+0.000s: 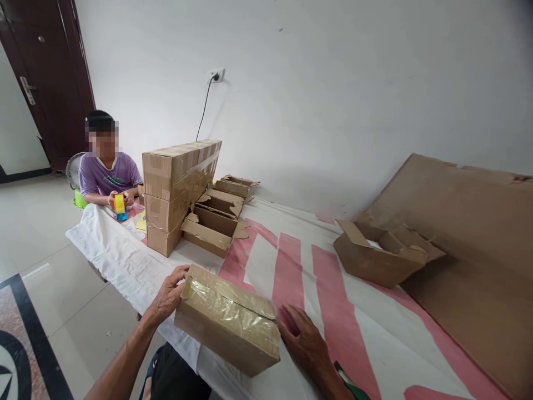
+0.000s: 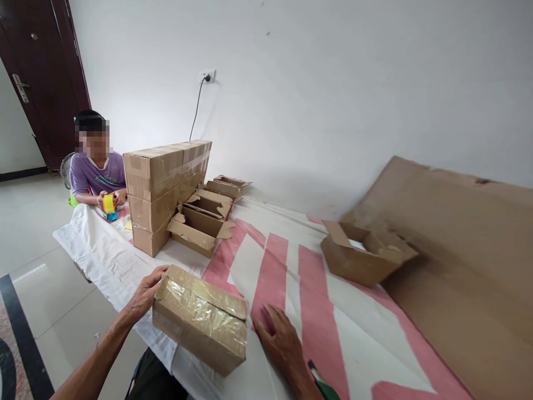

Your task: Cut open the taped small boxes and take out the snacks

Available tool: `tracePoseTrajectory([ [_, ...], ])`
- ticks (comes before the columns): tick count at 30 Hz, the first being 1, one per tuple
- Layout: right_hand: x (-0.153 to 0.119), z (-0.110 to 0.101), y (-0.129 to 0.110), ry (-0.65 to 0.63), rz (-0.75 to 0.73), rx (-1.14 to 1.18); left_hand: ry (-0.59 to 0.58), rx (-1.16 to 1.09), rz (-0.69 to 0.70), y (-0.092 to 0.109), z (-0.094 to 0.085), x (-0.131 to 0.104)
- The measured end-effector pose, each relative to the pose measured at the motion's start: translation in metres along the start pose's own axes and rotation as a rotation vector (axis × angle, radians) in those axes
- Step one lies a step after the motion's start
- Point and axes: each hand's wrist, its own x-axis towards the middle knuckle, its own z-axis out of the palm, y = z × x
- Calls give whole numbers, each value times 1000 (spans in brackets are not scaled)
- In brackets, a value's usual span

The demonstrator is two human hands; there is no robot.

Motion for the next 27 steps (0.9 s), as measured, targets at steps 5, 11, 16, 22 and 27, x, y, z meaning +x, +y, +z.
tracePoseTrajectory([
  [5,2,1,0,-5,13,18,10,-8,-1,0,0,0],
  [11,3,2,-3,5,36,33,0,-7,-24,1,-2,0],
  [16,4,1,-7,12,50,45,-11,2,-38,6,-2,-1],
  [22,4,-1,-9,17,38,73,-21,23,-19,5,-4,0],
  [27,4,-4,-13,-3,33,47,-59,39,-41,6,-8,4],
])
